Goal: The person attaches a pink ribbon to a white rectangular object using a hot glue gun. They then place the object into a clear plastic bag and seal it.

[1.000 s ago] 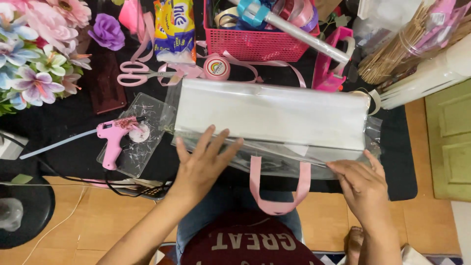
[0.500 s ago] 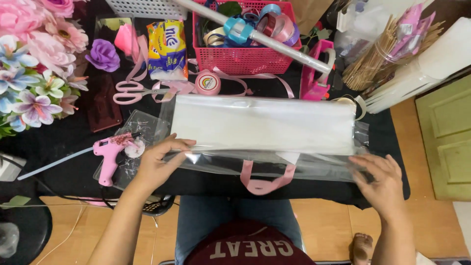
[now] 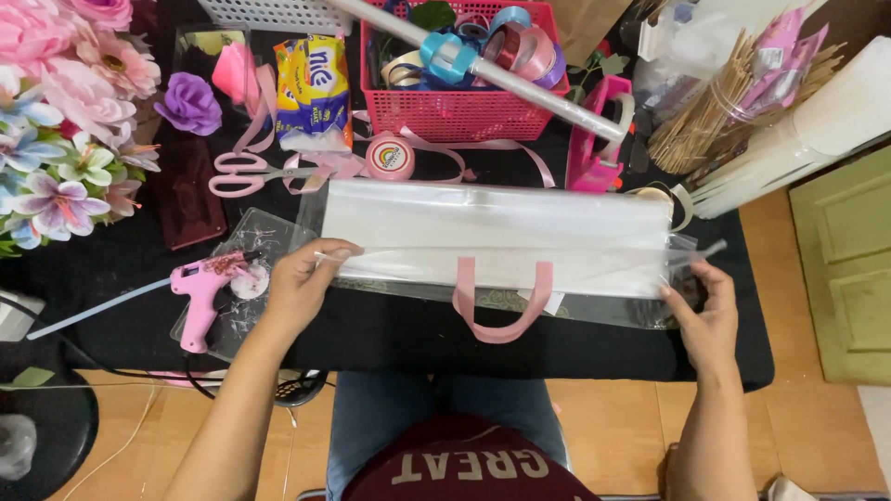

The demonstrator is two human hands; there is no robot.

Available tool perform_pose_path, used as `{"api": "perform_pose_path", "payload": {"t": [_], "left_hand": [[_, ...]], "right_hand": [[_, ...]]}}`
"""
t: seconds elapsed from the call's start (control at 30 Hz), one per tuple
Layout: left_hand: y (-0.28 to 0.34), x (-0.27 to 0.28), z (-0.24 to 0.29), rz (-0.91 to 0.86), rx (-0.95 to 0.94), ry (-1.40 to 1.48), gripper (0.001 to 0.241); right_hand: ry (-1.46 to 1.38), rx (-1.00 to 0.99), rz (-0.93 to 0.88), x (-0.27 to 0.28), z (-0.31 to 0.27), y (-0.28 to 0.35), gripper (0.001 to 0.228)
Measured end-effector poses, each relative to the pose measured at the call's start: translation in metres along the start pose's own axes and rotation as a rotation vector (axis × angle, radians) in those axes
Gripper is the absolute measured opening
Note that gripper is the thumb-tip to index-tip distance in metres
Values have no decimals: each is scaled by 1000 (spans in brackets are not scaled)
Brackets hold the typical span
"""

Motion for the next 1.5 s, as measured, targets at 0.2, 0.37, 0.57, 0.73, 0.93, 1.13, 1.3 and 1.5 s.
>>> {"api": "perform_pose_path", "payload": {"t": [0.2,0.37,0.57,0.73,0.93,1.13,1.3,1.5], "left_hand": [[-7,-3,31,90,-23,209,22],[-11,-8,40,102,-26,403,21],[-22,3,69,108,-139,431,20],[-18,16,71,92,-190,350,20],[29,27,37,-147,-35,168,22],[67,34,29,-342,-86,314,19],[79,33,25,-450,7,221,14],[79,30,14,-584,106,39,21]], "right_hand": [[47,88,-129,1,20,-17,33],[48,2,-79,3,21,-10,18],[-198,49,-37,10,1,-5,5],[-138,-26,22,23,-11,8,1],[-109,-87,-220,26,1,32,8],[178,212,-494,50,18,22,26],[224,221,-418,43,-38,-2,23],[444,629,-660,-18,-32,-18,52]]}}
Point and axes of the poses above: each hand's wrist, its own y-axis away from the middle knuckle, its own x-axis out of the back of the hand, z = x × y, the point moved 2 cm from there along -y, towards the middle knuckle, and after that the axes turned 5 degrees about -y, right-handed, at the moved point
